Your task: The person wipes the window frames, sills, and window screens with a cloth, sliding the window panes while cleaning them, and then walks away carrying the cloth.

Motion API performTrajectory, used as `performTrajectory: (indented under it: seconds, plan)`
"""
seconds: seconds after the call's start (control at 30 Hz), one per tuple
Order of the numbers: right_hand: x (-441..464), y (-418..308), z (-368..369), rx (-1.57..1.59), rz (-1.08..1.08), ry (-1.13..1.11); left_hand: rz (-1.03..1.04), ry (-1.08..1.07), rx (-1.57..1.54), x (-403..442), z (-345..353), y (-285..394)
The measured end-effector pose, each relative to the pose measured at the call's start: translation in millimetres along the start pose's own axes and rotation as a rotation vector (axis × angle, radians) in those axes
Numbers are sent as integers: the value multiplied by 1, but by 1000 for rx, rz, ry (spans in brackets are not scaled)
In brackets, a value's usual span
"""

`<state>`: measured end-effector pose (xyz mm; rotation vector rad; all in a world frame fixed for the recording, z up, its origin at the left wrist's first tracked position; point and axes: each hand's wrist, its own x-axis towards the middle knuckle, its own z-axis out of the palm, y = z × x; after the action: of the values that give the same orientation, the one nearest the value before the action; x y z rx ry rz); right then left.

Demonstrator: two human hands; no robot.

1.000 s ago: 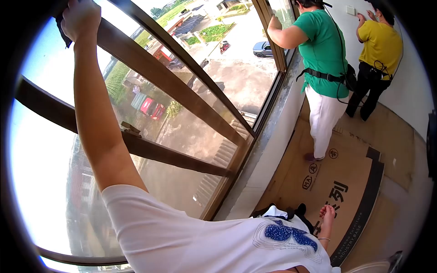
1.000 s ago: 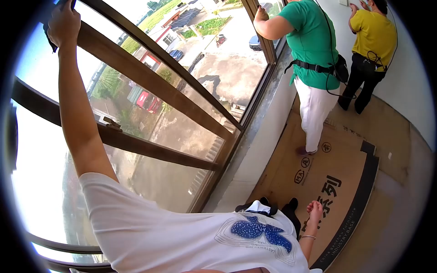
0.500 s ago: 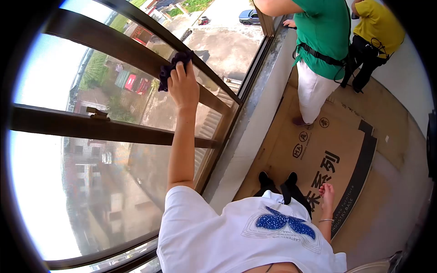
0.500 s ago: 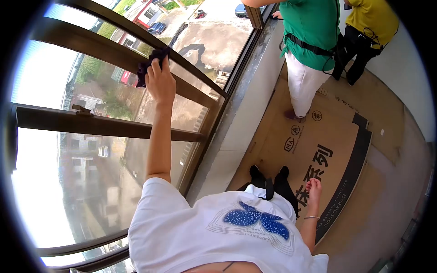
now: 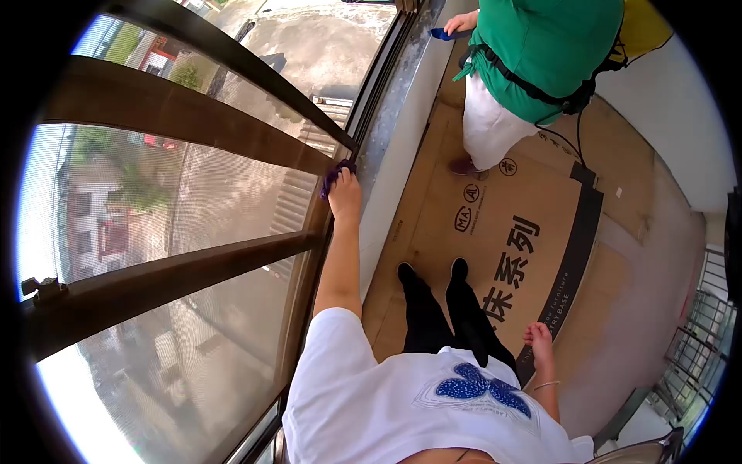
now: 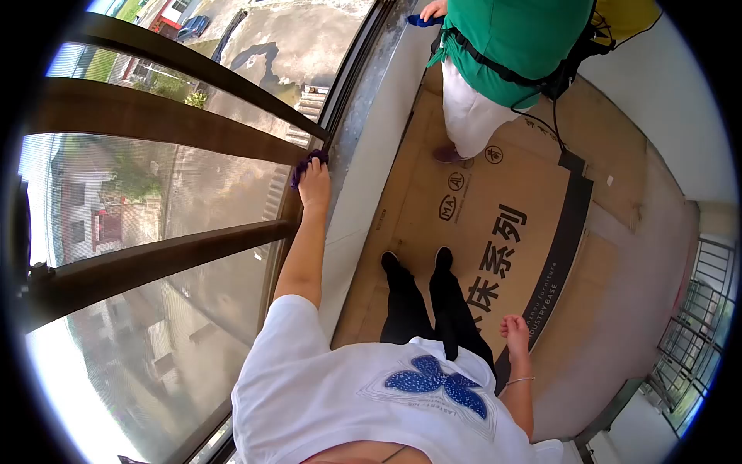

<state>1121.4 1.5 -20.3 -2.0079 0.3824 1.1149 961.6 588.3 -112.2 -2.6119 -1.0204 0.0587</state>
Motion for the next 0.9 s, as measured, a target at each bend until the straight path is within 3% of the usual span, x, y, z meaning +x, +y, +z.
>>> performTrajectory:
  seconds: [0.17, 0.23, 0.27, 0.37, 0.43, 0.5, 0.57, 0.7, 0.77, 0.9]
  plan:
    - [-7, -15, -7, -59, -10, -113, -158, -159, -110, -41, -29, 22]
    - [-3, -20, -7, -74, -13, -146, -279, -221, -180, -65, -45, 26]
    - [-1, -24, -7, -84, -29, -170, -353, -373, -265, -84, -47, 25]
    - [8, -25, -2, -99, -72, -197, -522, -457, -339, -121, -52, 22]
    - [12, -23, -4, -119, -87, -203, -492, -363, -384, -113, -60, 18]
    - [15, -24, -2, -140, -92, -200, -331, -3, -441, -72, -82, 18]
    - [11, -26, 0, -139, -100, -192, -198, 133, -374, -32, -91, 22]
    - [4, -17, 0, -147, -96, -174, -177, 51, -297, 10, -52, 33]
    - [-8, -21, 1, -191, -91, -166, -237, -160, -363, 5, -40, 41]
    - [-10, -13, 4, -239, -68, -213, -269, -107, -333, -61, -26, 39]
